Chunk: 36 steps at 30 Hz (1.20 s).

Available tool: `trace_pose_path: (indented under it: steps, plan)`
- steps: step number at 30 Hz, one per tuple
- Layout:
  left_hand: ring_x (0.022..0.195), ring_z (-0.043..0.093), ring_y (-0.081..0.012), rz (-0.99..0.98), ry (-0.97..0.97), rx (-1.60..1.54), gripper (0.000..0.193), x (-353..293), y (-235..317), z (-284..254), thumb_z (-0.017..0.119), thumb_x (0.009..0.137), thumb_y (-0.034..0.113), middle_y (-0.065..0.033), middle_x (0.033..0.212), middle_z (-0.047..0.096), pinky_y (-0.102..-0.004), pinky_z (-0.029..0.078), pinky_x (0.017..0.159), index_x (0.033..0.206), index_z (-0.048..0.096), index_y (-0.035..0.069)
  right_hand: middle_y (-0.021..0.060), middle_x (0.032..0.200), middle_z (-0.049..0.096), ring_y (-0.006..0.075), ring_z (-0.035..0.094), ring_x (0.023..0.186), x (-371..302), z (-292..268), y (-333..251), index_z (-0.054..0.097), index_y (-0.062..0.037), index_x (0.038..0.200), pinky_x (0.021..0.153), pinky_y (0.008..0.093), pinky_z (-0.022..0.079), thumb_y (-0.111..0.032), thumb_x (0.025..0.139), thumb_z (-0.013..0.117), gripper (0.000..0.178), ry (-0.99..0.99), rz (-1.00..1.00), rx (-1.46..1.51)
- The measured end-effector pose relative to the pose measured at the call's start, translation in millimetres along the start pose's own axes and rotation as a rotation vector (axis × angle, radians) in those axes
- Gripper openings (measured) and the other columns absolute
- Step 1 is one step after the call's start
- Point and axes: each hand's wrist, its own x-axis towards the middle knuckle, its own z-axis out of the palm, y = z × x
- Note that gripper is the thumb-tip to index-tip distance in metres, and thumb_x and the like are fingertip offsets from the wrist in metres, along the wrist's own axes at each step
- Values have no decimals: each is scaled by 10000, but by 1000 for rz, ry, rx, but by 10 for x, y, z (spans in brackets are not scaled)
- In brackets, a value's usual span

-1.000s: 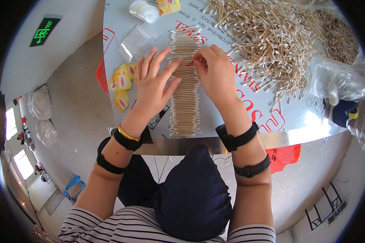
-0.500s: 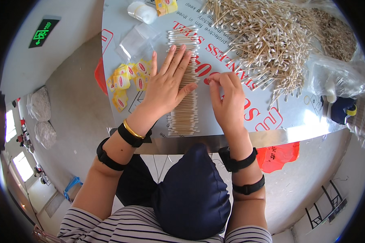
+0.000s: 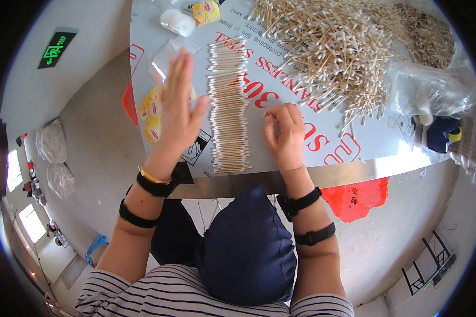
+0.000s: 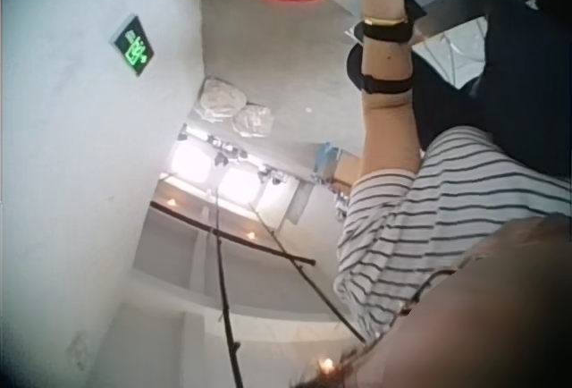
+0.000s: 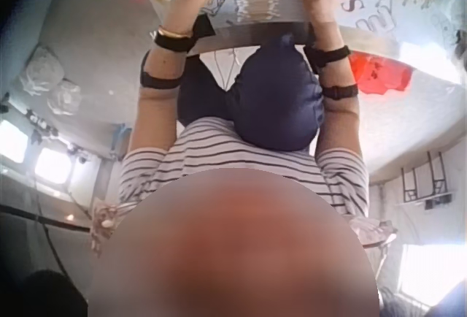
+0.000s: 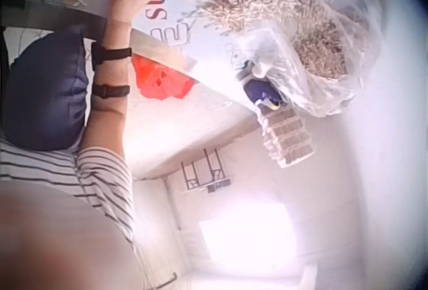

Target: Arranging and sorting cotton swabs on a workstation.

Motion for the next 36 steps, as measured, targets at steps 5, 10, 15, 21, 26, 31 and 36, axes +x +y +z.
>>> trace_pose_path:
  steps: [5,10,15,21,26,31,36]
  plan:
    - [1543,351,-373,5,-100,268,613,-457,-397,-1078,617,1010,290,-170,1658,405,-566,168,1266,1548,462,38,89,808,572,278,568,768,-22,27,13,625,-39,862,718,401,472,18,840,666,73,27,-59,-37]
    - [915,729,-314,-672,-550,321,351,-1149,-667,-2310,754,919,389,-143,918,750,-455,538,823,988,764,45,94,800,576,289,571,771,-5,73,39,631,-42,862,715,405,470,-5,853,653,44,48,-144,-73]
    - [851,753,-241,-926,-1458,197,461,-2557,-421,-2771,765,945,484,-125,876,771,-371,582,767,894,741,27,116,852,644,228,627,737,90,-34,106,725,1,997,706,345,505,-128,957,672,145,-126,-20,87]
    - [713,691,-148,-1195,-413,-1131,253,-3806,-491,-2646,625,1072,286,-42,786,710,-291,554,746,959,700,73,51,981,750,117,656,856,208,-759,-311,715,30,1033,800,281,530,-168,1045,600,229,-265,231,348]
    - [580,559,-123,-1065,597,-1339,254,-4785,-1466,-3158,673,1037,340,14,663,588,-284,443,619,985,641,94,22,944,729,91,621,830,501,-1402,-1196,732,-13,1086,803,253,491,-193,1075,596,226,-169,119,492]
    - [1198,700,-308,-1190,-763,747,633,-4582,-394,-3130,694,963,542,-184,1297,718,-480,537,1010,1353,646,46,19,958,730,80,612,829,293,-2240,-1983,744,-18,1086,808,248,490,-214,1075,608,239,-92,-40,417]
    - [1334,598,-377,-843,-95,241,657,-4537,-371,-2902,681,968,544,-211,1418,645,-486,456,1132,1396,638,47,36,1006,741,111,662,895,114,-2208,-2635,741,-10,1146,864,276,531,-213,1080,614,249,-138,-162,465]
